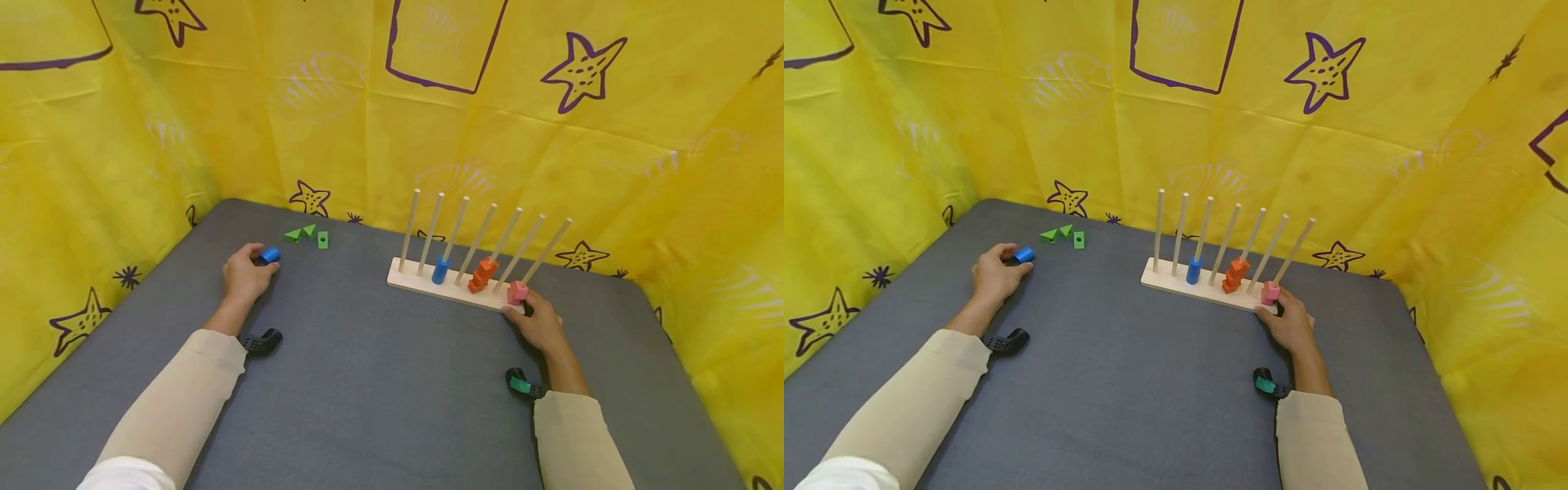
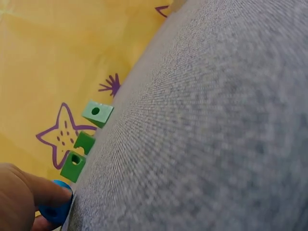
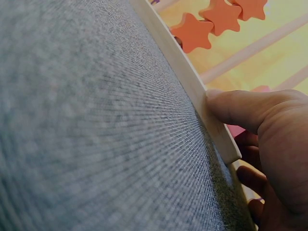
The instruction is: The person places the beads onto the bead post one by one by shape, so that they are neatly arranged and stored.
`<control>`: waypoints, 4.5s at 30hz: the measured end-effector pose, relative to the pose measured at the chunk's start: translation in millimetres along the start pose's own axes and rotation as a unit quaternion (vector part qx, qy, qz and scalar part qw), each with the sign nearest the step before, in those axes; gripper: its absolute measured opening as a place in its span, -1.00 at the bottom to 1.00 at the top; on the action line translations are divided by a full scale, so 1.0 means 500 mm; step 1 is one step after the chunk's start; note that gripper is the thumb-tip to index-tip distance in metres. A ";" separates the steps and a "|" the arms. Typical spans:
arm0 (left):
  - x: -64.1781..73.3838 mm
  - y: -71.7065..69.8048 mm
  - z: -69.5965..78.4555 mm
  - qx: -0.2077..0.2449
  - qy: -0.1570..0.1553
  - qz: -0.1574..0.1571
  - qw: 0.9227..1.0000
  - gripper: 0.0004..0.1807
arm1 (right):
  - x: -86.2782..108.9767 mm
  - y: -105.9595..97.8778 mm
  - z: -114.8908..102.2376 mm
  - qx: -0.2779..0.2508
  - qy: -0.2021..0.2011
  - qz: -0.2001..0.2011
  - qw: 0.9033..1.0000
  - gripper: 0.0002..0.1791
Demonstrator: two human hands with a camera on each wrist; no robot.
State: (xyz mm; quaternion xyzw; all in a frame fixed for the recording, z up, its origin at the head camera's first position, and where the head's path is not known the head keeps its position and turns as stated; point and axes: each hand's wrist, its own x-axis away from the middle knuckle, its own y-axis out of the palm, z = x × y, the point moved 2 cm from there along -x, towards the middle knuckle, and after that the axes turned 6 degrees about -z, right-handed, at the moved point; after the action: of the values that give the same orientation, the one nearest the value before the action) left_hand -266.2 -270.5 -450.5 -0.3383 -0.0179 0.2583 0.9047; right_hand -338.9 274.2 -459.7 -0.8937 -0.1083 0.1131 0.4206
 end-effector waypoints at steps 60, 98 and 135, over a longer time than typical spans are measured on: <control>0.064 0.106 0.585 0.360 0.305 -0.179 0.864 -0.61 | 0.000 0.000 0.002 -0.005 -0.001 -0.007 1.000 -0.44; 0.075 0.238 0.599 0.304 0.206 -0.233 0.901 -0.56 | -0.001 0.000 0.003 -0.003 0.003 -0.005 1.000 -0.46; 0.107 0.360 0.454 0.276 0.122 -0.229 0.926 -0.59 | -0.002 0.001 0.002 0.004 0.020 -0.019 1.000 -0.41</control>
State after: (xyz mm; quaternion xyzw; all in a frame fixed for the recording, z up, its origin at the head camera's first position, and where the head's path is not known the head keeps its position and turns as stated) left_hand -348.6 6.7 -395.2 -0.0912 0.0879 -0.0042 0.9919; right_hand -340.2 274.3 -460.9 -0.8919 -0.1162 0.0881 0.4282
